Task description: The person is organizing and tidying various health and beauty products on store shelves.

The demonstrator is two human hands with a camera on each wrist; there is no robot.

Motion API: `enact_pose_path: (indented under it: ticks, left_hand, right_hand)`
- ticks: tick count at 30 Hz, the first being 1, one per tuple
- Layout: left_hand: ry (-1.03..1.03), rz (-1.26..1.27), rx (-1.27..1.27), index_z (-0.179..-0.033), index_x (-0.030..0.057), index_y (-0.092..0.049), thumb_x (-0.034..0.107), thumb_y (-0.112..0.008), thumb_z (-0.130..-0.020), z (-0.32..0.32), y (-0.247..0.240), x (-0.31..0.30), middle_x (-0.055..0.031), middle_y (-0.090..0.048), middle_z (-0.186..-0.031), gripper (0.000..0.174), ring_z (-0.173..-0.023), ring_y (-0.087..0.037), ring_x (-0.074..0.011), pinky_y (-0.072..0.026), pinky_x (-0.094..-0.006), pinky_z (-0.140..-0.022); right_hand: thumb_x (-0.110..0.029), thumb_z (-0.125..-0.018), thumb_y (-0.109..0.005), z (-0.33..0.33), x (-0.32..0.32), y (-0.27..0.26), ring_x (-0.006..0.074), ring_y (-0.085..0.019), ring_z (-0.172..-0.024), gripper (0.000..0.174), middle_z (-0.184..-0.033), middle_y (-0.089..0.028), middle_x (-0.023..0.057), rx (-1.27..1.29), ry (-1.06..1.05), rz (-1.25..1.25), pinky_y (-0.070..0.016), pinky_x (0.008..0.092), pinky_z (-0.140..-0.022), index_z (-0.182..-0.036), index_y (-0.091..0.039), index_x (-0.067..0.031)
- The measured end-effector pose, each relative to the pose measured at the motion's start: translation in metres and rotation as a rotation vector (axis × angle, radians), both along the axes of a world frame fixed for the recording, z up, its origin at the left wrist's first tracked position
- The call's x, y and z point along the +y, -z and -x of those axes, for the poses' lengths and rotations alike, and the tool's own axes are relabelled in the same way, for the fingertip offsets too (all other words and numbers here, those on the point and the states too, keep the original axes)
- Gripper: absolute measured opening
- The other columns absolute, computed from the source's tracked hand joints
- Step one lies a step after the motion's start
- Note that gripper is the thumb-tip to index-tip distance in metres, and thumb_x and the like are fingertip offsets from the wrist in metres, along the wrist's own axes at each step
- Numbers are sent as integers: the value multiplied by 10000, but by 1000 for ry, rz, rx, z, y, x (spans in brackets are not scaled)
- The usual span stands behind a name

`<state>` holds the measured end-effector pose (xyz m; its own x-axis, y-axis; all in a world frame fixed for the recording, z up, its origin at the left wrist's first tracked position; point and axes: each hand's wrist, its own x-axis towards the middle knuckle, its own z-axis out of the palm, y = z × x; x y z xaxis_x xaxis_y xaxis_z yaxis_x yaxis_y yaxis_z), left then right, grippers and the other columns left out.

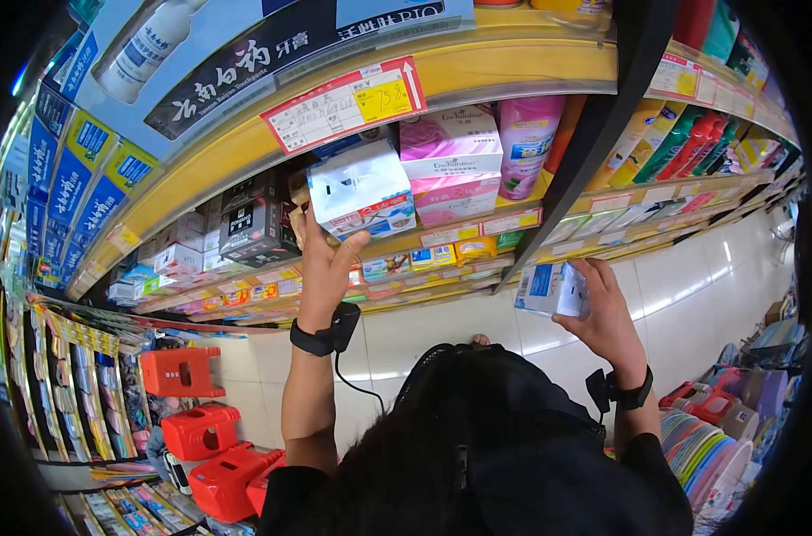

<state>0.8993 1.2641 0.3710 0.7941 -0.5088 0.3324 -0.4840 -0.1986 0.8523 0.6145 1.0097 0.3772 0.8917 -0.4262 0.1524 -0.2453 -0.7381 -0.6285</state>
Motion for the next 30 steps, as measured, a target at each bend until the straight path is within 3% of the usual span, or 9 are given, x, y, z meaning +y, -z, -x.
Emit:
enact_pose_path:
  ticks: [5,11,17,30]
  left_hand:
    - [53,93,105,-1285,-31,-408,202,-693,-804,1,-1,-1,-199,-463,-1235,606,-1195,-408,-307,-347,-366,-993]
    - [41,-213,-63,-1231,-63,-455,283,-693,-815,-9,-14,4,-205,-463,-1237,591,-1167,-458,-313,-342,-369,-999]
    - [122,-65,19,-1204,-50,-465,234,-693,-834,-6,-22,2,-137,-595,-1133,519,-1077,-533,-200,-389,-317,-952]
    - [257,93,187,-1238,-32,-435,230,-709,-835,-21,-24,1,-119,-569,-1168,553,-1079,-526,-188,-391,-324,-959]
  right_hand:
    - [-52,-593,-801,-5,-1,1,384,-507,-1081,711,-1179,-479,192,19,-5,-32,-447,395,-924,-1224,-474,-39]
    - [-43,-589,-802,-5,-4,11,393,-506,-1079,726,-1186,-484,197,7,11,-5,-443,401,-921,-1234,-469,-34]
    - [-32,-598,-788,-8,-2,14,389,-511,-1066,729,-1166,-489,194,-5,-7,-11,-446,398,-907,-1249,-460,-31]
    - [-20,-610,-772,-14,0,21,374,-523,-1045,730,-1149,-497,184,-2,-13,-6,-451,396,-884,-1267,-452,-25]
